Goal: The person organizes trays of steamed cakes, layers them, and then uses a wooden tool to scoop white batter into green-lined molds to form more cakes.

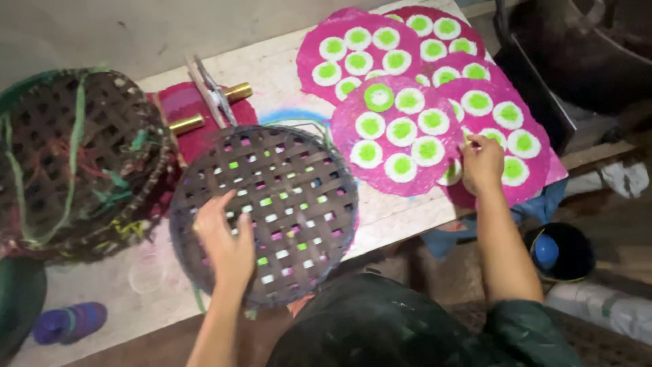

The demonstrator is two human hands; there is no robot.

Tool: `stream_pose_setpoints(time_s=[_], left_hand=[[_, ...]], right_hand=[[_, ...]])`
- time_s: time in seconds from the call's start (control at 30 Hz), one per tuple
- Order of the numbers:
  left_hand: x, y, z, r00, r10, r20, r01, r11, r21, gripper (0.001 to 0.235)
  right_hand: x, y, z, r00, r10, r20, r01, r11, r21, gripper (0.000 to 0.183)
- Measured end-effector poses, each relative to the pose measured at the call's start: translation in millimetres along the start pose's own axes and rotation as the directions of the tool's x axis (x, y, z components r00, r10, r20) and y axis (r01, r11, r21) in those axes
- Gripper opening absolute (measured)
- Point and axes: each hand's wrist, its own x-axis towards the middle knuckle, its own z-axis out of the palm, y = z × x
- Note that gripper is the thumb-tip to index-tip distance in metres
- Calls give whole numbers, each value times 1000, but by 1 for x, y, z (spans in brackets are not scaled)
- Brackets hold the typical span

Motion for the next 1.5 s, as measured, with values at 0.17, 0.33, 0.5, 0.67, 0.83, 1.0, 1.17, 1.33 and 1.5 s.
stream_pose_setpoints(time_s=[0.17, 0.33, 0.5, 0.67, 0.83, 1.0, 1.17, 1.33, 1.5], left_hand=[[68, 63, 117, 942, 192, 275, -145, 973, -180, 37], [129, 46, 279, 908, 99, 407, -14, 978, -208, 33], [157, 13, 387, 802, -293, 520, 239, 956, 169, 39], [152, 20, 413, 653, -571, 498, 383, 816, 432, 61], [149, 22, 404, 514, -752, 413, 560, 659, 502, 59], [141, 9, 418, 589, -711, 384, 421, 675, 606, 46], [138, -5, 425, 704, -577, 413, 456, 814, 360, 57], [141, 25, 382, 965, -3, 263, 39, 991, -129, 36], [168, 82, 273, 980, 107, 168, -66, 970, -234, 21]], right_hand=[[49, 53, 11, 996, -54, 75, 63, 990, -127, 22], [80, 46, 29, 988, -118, 100, 133, 978, -160, 17], [87, 27, 36, 978, -150, 143, 188, 934, -304, 19], [88, 26, 36, 979, -145, 144, 187, 919, -346, 22], [93, 24, 40, 979, -124, 164, 159, 961, -227, 19], [88, 7, 38, 980, -127, 153, 143, 985, -99, 13], [83, -17, 37, 965, -248, 81, 233, 960, 156, 9], [96, -45, 18, 946, -301, 119, 252, 916, 312, 7], [138, -99, -51, 790, -612, -38, 579, 723, 377, 6]])
